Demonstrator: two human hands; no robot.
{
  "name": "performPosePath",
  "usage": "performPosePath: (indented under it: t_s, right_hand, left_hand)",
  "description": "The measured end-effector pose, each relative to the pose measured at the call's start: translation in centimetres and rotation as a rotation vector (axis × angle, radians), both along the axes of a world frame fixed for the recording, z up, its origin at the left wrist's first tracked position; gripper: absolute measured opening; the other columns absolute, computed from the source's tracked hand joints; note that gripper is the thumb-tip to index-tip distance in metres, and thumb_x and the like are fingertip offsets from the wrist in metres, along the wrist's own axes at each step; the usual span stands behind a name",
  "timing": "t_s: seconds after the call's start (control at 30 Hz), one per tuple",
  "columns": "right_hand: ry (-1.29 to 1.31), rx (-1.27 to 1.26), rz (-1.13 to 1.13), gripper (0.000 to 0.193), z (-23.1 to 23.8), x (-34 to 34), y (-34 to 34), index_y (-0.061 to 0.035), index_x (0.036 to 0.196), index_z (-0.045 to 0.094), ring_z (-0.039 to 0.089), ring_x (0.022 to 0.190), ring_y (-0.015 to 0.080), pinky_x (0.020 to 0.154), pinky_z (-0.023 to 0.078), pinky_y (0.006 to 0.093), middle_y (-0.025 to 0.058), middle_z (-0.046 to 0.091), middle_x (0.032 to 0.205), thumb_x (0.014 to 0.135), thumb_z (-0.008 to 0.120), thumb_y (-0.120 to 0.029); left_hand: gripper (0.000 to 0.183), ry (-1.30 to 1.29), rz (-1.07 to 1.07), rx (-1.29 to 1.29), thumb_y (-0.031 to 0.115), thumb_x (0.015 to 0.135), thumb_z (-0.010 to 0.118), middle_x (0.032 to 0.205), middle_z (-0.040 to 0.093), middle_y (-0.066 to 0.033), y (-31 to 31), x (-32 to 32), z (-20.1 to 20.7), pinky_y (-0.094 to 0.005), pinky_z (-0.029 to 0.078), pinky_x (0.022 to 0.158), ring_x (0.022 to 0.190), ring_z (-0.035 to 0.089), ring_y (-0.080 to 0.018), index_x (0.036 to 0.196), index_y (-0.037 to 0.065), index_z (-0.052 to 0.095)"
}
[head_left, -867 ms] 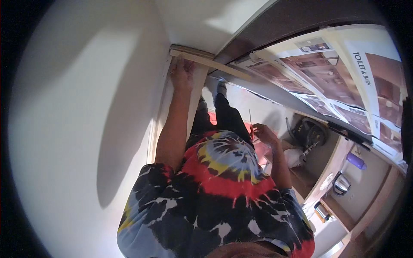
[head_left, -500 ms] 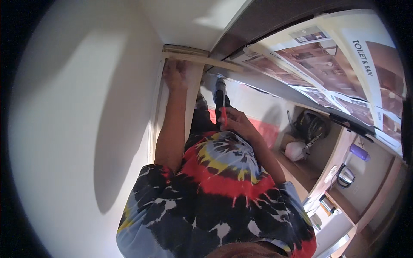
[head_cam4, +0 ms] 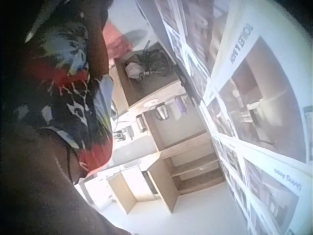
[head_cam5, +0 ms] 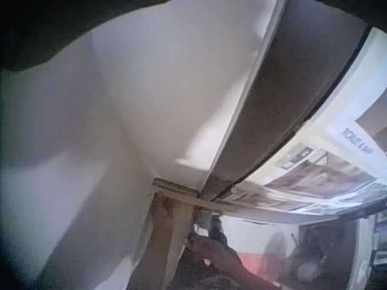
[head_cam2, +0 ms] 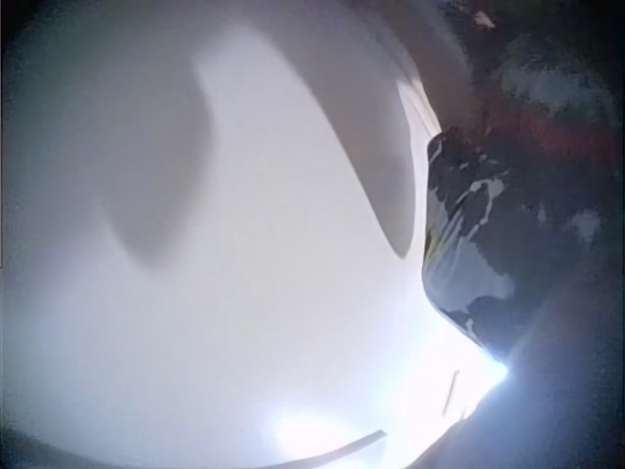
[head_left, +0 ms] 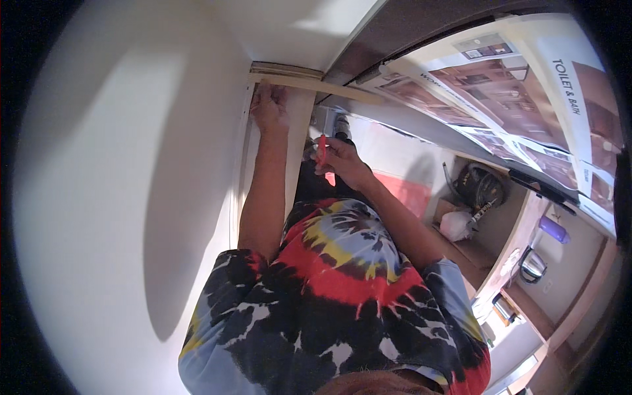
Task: The person installs wooden baseboards along a wall, using scissors to trim the material and a rubber mallet to tap the pieces into place. They also use a utility knife to score and cut the wood, working in a room with construction materials and a second person visible in the background.
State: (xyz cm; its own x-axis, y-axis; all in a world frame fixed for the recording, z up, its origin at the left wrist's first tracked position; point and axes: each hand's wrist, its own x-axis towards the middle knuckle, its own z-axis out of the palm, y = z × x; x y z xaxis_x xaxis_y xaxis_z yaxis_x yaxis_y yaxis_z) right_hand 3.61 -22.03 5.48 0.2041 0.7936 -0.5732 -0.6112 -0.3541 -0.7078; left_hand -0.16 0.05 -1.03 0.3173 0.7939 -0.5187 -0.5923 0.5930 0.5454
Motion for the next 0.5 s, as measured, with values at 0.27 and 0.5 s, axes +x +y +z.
performPosePath:
  t_s: [0.27,0.5]
  right_hand:
    - [-0.023,0.111,-0.092,0.048,-0.6,0.2,2.2,-0.0039,0.132,0.047,0.065,0.085,0.0165,0.078,0.056,0.033,0.0074,0.064,0.106,0.094,0.061,-0.03]
    - [-0.043,0.133,-0.096,0.05,-1.4,0.5,2.8,-0.0041,0.132,0.047,0.064,0.083,0.0144,0.08,0.055,0.0325,0.0052,0.065,0.103,0.093,0.063,-0.032]
  left_hand:
    - [0.016,-0.041,-0.026,0.034,0.016,0.094,0.06,0.093,0.067,-0.0076,0.3,0.0,-0.7,-0.0348,0.06,0.068,0.08,0.066,-0.0218,0.105,0.005,0.062]
    - [0.02,-0.008,0.003,-0.013,0.018,0.092,0.064,0.092,0.066,-0.0081,0.1,0.3,0.7,-0.0319,0.06,0.066,0.078,0.067,-0.0202,0.108,0.005,0.061]
